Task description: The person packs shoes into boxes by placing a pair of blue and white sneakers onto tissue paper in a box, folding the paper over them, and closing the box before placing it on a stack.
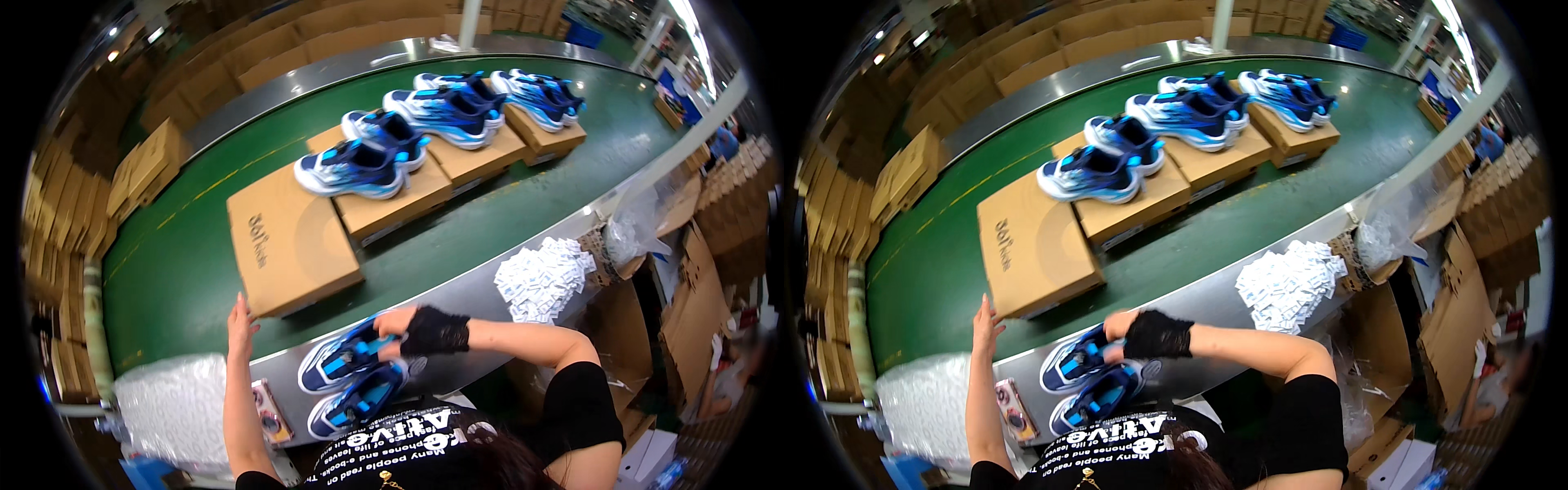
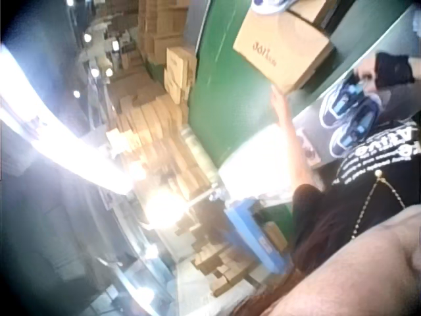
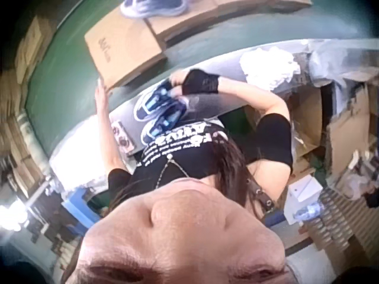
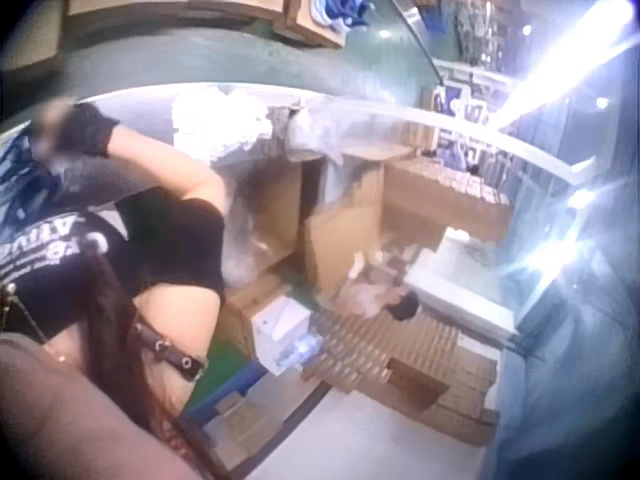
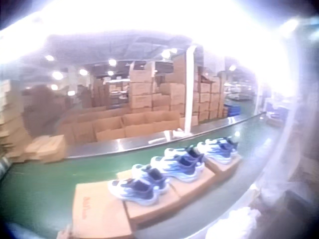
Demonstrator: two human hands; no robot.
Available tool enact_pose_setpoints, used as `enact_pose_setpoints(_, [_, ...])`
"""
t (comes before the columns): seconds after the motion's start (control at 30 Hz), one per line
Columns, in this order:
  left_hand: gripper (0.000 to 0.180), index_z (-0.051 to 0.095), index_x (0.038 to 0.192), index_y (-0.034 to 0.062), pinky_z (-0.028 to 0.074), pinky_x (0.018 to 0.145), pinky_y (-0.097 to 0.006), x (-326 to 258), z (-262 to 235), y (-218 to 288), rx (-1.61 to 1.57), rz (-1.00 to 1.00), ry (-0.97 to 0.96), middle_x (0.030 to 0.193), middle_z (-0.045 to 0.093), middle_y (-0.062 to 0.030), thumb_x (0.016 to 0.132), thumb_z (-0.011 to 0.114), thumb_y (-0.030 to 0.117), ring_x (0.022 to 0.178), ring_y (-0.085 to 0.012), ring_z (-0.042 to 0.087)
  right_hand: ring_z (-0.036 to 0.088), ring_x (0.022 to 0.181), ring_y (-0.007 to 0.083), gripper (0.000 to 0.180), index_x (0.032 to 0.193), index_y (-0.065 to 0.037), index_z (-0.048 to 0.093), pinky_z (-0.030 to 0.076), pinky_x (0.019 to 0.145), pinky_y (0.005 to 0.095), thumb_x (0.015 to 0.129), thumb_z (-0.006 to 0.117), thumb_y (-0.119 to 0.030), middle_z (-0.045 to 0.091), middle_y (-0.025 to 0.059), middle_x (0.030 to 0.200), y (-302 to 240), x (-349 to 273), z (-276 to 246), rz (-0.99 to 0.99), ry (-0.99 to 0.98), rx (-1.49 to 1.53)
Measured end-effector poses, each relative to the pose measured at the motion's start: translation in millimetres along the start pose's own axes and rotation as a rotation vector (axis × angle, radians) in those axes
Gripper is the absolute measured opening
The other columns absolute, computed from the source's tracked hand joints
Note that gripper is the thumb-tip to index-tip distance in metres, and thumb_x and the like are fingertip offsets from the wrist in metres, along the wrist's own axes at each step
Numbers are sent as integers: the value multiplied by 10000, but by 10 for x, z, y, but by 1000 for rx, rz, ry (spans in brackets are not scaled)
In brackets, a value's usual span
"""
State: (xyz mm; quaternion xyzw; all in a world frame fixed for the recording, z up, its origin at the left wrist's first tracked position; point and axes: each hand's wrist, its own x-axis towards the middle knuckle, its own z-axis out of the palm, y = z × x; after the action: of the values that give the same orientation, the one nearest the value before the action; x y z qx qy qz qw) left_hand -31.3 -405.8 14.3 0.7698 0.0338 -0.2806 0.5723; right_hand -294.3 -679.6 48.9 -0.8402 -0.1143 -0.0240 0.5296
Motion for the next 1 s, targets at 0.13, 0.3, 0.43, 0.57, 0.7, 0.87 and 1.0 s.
enact_pose_setpoints(0.13, [619, 367, 1224, -32, 409, 819, -310, 525, 197, -1, 164, 124, -57, 1122, 502, -135, 838, 482, 438, 991, -187, 500, 570, 789, 228, 419, 836, 27, 547, 444, 711, 318, 702, 668, -352, 587, 162, 839, 591, 27, -1075, 495, 803, 209])
enact_pose_setpoints(0.3, [556, 367, 1217, -33, 397, 850, -297, 695, 370, 123, 141, 213, -34, 1154, 486, -138, 852, 496, 367, 1015, -188, 486, 485, 690, 168, 554, 991, -36, 501, 457, 604, 307, 650, 690, -430, 526, 87, 867, 1677, 36, -2107, 957, 1190, 434])
enact_pose_setpoints(0.43, [532, 371, 1205, -33, 400, 841, -287, 736, 396, 119, 151, 248, -42, 1140, 490, -131, 852, 506, 343, 1001, -181, 490, 432, 630, 164, 558, 958, -59, 426, 368, 365, 215, 610, 744, -356, 403, 72, 773, 1982, 226, -2077, 766, 1507, 866])
enact_pose_setpoints(0.57, [502, 372, 1190, -27, 414, 811, -277, 560, 613, 265, 119, 255, -93, 1106, 505, -117, 843, 529, 300, 960, -169, 507, 453, 900, 172, 687, 1131, -86, 415, 431, 562, 284, 627, 679, -471, 465, 73, 1096, 1872, -200, -1895, 837, 1509, 667])
enact_pose_setpoints(0.7, [490, 359, 1197, -8, 414, 820, -289, 522, 1174, 225, 155, 312, -197, 1105, 500, -119, 831, 553, 253, 958, -169, 504, 466, 552, 118, 486, 983, -59, 435, 357, 409, 224, 676, 702, -324, 479, 38, 761, 1891, -1064, -1981, 686, 1703, 693])
enact_pose_setpoints(0.87, [577, 227, 1255, 7, 398, 844, -295, 298, 2183, -67, 60, 422, -480, 1143, 438, -138, 824, 561, 198, 1019, -190, 455, 502, 817, 245, 477, 1048, -1, 452, 414, 710, 322, 665, 668, -185, 522, 114, 890, 1393, -1247, -1569, 575, 1649, -734])
enact_pose_setpoints(1.0, [772, 45, 1315, 32, 435, 806, -306, -377, 2977, 314, 46, 82, -782, 1163, 401, -188, 796, 597, 179, 1020, -218, 461, 425, 1065, 329, 577, 1145, -98, 447, 345, 768, 559, 599, 610, -188, 430, 146, 1168, 995, -1003, -896, 404, 491, -1106])
